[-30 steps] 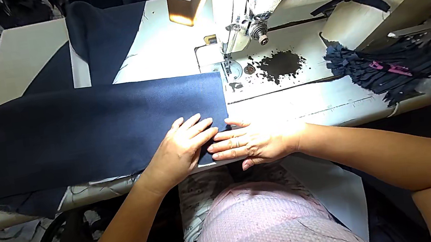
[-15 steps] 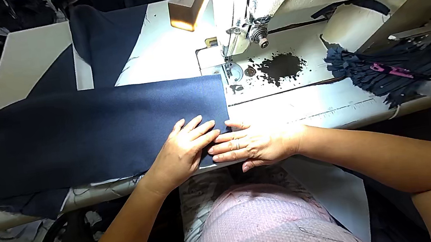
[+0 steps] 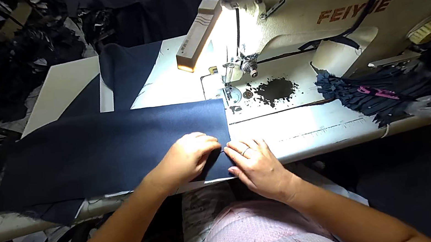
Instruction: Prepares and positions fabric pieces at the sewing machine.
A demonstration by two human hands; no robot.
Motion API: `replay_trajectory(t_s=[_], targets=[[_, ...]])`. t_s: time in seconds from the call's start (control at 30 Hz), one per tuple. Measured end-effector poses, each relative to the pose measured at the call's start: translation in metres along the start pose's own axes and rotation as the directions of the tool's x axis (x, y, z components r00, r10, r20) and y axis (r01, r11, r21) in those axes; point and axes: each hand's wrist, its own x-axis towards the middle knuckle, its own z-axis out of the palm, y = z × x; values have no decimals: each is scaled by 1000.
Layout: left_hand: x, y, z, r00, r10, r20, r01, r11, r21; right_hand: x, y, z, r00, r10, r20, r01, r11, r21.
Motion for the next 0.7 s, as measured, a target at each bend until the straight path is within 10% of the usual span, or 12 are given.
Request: replay_trajectory(t_s=[0.33,0.7], targets=[[126,-58,-40,885,-163,435,214,974,-71,-1,-7,5,997,72,-38,-72,997,6],[126,-59,-85,890,-139,434,123,990,65,0,-5,5,997,63,-49,-62,998,22]])
